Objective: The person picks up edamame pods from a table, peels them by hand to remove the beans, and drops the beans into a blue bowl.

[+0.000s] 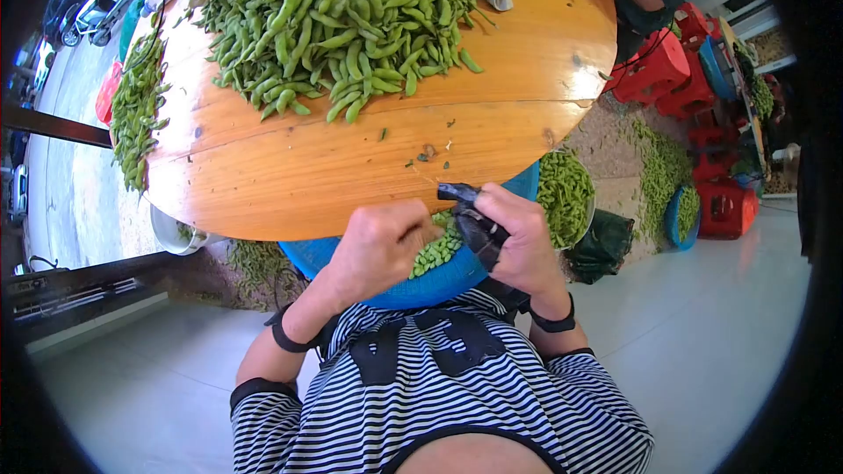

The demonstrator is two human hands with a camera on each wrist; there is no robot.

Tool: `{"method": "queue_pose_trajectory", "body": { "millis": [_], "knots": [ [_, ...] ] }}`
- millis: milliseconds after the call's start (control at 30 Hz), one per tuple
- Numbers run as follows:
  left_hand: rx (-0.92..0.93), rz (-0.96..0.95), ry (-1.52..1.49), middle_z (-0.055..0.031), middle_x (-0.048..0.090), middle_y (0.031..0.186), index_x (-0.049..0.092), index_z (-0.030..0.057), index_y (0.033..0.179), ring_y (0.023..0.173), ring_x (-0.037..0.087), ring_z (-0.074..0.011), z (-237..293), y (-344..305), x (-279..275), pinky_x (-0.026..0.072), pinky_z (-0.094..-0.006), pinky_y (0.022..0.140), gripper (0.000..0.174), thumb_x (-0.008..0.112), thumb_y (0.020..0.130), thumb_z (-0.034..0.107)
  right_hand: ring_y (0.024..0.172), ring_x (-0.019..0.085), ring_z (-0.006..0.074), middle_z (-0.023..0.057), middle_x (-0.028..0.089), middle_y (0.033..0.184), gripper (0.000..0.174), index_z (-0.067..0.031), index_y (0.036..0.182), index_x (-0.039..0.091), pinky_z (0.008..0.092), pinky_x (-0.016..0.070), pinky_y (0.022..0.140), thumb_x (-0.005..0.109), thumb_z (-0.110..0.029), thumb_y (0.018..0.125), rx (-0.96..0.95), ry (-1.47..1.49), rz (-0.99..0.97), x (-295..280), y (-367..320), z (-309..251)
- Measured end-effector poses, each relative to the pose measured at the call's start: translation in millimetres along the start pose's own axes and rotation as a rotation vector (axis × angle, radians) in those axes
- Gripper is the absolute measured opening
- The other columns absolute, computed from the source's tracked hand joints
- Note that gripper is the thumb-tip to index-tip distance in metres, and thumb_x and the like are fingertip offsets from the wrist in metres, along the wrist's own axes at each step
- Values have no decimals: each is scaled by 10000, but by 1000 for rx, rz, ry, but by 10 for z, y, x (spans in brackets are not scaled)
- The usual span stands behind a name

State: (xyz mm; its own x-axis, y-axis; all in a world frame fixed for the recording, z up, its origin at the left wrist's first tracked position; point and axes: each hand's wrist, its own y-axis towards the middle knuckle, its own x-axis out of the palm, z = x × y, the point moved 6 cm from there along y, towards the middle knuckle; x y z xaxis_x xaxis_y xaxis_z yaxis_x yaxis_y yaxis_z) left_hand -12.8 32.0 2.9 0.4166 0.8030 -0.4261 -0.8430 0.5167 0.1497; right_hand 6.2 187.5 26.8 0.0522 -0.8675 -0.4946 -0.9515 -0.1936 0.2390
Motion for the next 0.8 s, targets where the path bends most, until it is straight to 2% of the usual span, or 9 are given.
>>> {"method": "queue_pose_trajectory", "body": {
  "millis": [33, 100, 267, 467, 533, 633, 733, 767, 800],
  "knots": [
    [-1, 0, 0, -75, 596, 674, 551, 36, 745, 515, 543, -167, -8, -50, 13, 411, -297, 470, 144, 653, 838, 77, 636, 547, 260, 114, 513, 750, 208, 21, 962, 625, 330, 433, 571, 666, 13, 758, 26, -23, -52, -36, -34, 70],
    [235, -128, 522, -102, 553, 666, 540, 46, 738, 554, 569, -225, 101, -185, 163, 453, -355, 511, 105, 644, 737, 63, 634, 549, 253, 115, 520, 747, 209, 23, 968, 631, 325, 431, 569, 663, 21, 761, 58, -48, -100, -100, -97, 141],
    [230, -248, 724, -72, 525, 655, 522, 73, 730, 561, 575, -251, -131, -341, 391, 455, -379, 494, 107, 625, 729, 104, 665, 560, 249, 119, 545, 774, 266, 20, 1017, 639, 325, 438, 585, 657, 38, 752, 134, -67, -116, -106, -166, 273],
    [158, -146, 576, -114, 561, 645, 524, 34, 717, 592, 621, -258, -114, -306, 338, 488, -388, 508, 134, 628, 765, 103, 677, 559, 266, 120, 524, 774, 289, 16, 1050, 635, 340, 443, 603, 658, 31, 762, 74, 9, -171, 98, -174, 212],
    [6, -25, 225, -126, 579, 666, 535, 8, 744, 585, 605, -264, -86, -244, 240, 479, -373, 524, 98, 614, 797, 31, 672, 555, 271, 122, 513, 771, 299, 16, 1061, 634, 345, 442, 605, 665, 23, 764, 66, 31, -183, 149, -143, 152],
    [-221, -55, -146, -131, 593, 685, 564, -23, 831, 590, 591, -277, -64, -162, 192, 475, -352, 554, 30, 593, 833, -20, 658, 536, 258, 120, 484, 761, 292, 18, 1048, 635, 343, 433, 597, 685, 0, 762, 42, 27, -139, 176, -86, 29],
    [-382, -174, -393, -158, 604, 764, 591, -34, 963, 670, 600, -294, -87, -101, 267, 491, -345, 630, 96, 586, 871, -6, 662, 526, 251, 114, 477, 763, 249, 20, 975, 626, 338, 425, 591, 715, -36, 749, 59, 80, 26, 86, -61, 37],
    [-378, -175, -389, -158, 604, 764, 591, -34, 963, 670, 600, -294, -41, -57, 263, 491, -345, 630, 96, 586, 871, -6, 669, 524, 205, 89, 494, 777, 208, 6, 954, 631, 310, 421, 599, 690, -41, 760, 2, 9, 125, -30, -63, 64],
    [-215, -136, -347, -150, 602, 824, 591, -38, 1008, 716, 604, -244, 109, 24, 218, 497, -326, 653, 143, 571, 867, -36, 676, 522, 160, 64, 510, 791, 169, -7, 933, 635, 283, 418, 606, 665, -46, 772, -54, -63, 224, -169, -78, 83]
  ]
}}
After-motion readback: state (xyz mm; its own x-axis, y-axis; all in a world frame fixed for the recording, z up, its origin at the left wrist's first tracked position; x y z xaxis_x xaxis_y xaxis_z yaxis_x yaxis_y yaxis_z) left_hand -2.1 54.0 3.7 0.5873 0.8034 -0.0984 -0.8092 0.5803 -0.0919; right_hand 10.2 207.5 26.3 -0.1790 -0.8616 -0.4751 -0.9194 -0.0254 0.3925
